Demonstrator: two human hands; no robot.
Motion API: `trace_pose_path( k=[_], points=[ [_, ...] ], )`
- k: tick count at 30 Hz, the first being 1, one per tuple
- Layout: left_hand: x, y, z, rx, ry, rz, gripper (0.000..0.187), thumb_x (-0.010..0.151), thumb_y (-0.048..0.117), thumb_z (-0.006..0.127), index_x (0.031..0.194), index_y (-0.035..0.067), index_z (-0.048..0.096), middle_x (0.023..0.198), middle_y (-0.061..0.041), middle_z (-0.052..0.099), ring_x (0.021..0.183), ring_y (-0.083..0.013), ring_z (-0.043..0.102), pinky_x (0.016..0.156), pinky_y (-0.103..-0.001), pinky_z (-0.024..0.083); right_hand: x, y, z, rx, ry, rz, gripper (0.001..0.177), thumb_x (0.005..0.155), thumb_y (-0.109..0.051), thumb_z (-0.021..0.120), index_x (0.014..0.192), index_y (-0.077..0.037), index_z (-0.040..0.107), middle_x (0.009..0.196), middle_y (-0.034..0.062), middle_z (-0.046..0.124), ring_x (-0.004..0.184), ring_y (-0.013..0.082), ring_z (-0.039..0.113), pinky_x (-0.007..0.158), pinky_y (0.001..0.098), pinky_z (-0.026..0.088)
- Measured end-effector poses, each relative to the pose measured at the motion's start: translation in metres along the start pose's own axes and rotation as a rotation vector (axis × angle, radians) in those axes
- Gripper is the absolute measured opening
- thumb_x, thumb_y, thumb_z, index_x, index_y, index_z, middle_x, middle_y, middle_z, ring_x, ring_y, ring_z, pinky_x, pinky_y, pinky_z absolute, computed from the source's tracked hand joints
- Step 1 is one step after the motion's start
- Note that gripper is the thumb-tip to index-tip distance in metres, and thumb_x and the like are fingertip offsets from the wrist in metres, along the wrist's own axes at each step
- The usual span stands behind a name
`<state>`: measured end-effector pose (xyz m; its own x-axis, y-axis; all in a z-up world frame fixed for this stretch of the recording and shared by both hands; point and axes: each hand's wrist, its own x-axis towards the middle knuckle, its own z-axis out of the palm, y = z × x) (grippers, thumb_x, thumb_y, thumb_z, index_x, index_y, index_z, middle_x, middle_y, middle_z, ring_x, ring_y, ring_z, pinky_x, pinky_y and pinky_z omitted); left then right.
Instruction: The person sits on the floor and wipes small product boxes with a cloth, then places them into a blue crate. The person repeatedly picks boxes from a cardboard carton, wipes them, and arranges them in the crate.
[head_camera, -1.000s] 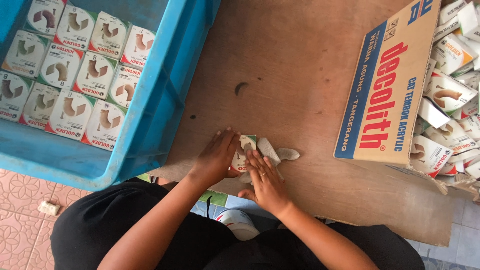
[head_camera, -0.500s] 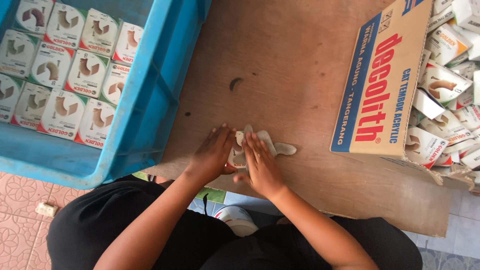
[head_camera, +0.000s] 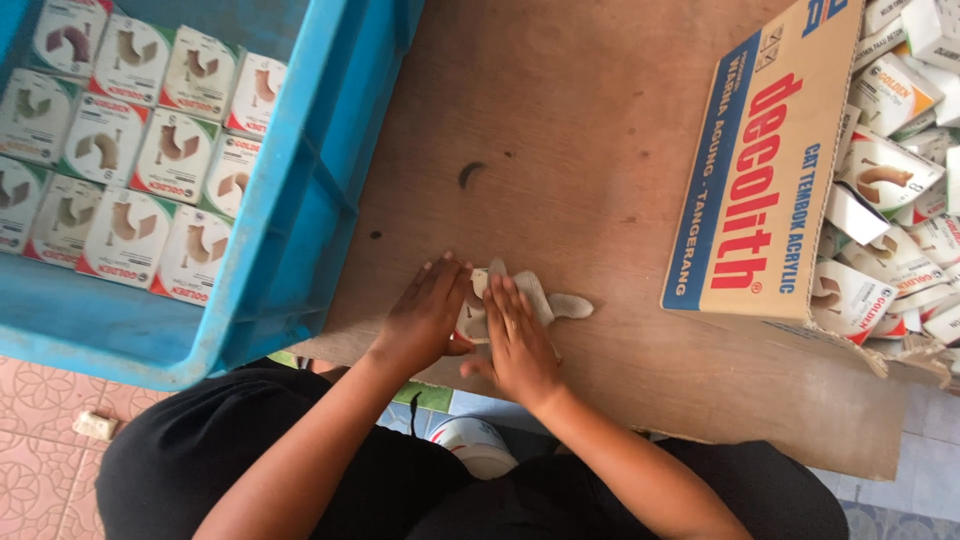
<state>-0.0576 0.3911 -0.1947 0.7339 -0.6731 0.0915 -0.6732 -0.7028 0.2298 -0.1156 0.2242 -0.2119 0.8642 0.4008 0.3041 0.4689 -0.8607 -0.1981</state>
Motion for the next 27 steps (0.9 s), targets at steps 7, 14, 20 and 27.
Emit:
trace_pose_path(
  k=[7,14,20,27],
  points=[
    [0.002,0.000,-0.003,-0.104,-0.035,-0.002,0.103,0.046,0.043,0.083,0.128,-0.003,0.039,0.122,-0.021,0.045,0.123,-0.0347,0.041,0.104,-0.042,0.030,-0.012,0.003,-0.007,0.064,-0.104,-0.055,0.093,0.076,-0.073,0.029,0.129,0.002,0.040,0.135,0.0237,0.037,0.125,0.0368,0.037,0.101,0.0451,0.032],
    [-0.001,0.000,0.009,0.065,0.026,0.011,0.112,0.037,0.055,0.078,0.127,0.000,0.040,0.122,-0.016,0.045,0.123,-0.0305,0.041,0.105,-0.038,0.031,-0.012,-0.009,-0.005,0.002,0.013,-0.004,0.088,0.078,-0.070,0.033,0.126,0.003,0.043,0.135,0.0208,0.039,0.126,0.0339,0.037,0.103,0.0412,0.030],
    [0.001,0.003,-0.002,-0.007,0.018,-0.006,0.107,0.041,0.049,0.081,0.126,-0.001,0.040,0.121,-0.018,0.045,0.123,-0.0323,0.042,0.105,-0.040,0.030,-0.003,0.010,-0.005,0.070,-0.032,-0.032,0.077,0.080,-0.063,0.042,0.126,-0.001,0.045,0.132,0.0184,0.044,0.123,0.0327,0.041,0.099,0.0428,0.035],
    [-0.001,0.001,0.006,0.070,0.086,0.004,0.110,0.036,0.053,0.080,0.125,0.002,0.042,0.120,-0.015,0.046,0.121,-0.0292,0.044,0.103,-0.037,0.033,-0.017,-0.007,-0.006,0.102,0.066,-0.073,0.069,0.081,-0.059,0.045,0.123,-0.004,0.051,0.129,0.0145,0.049,0.121,0.0294,0.045,0.101,0.0414,0.035]
  ],
)
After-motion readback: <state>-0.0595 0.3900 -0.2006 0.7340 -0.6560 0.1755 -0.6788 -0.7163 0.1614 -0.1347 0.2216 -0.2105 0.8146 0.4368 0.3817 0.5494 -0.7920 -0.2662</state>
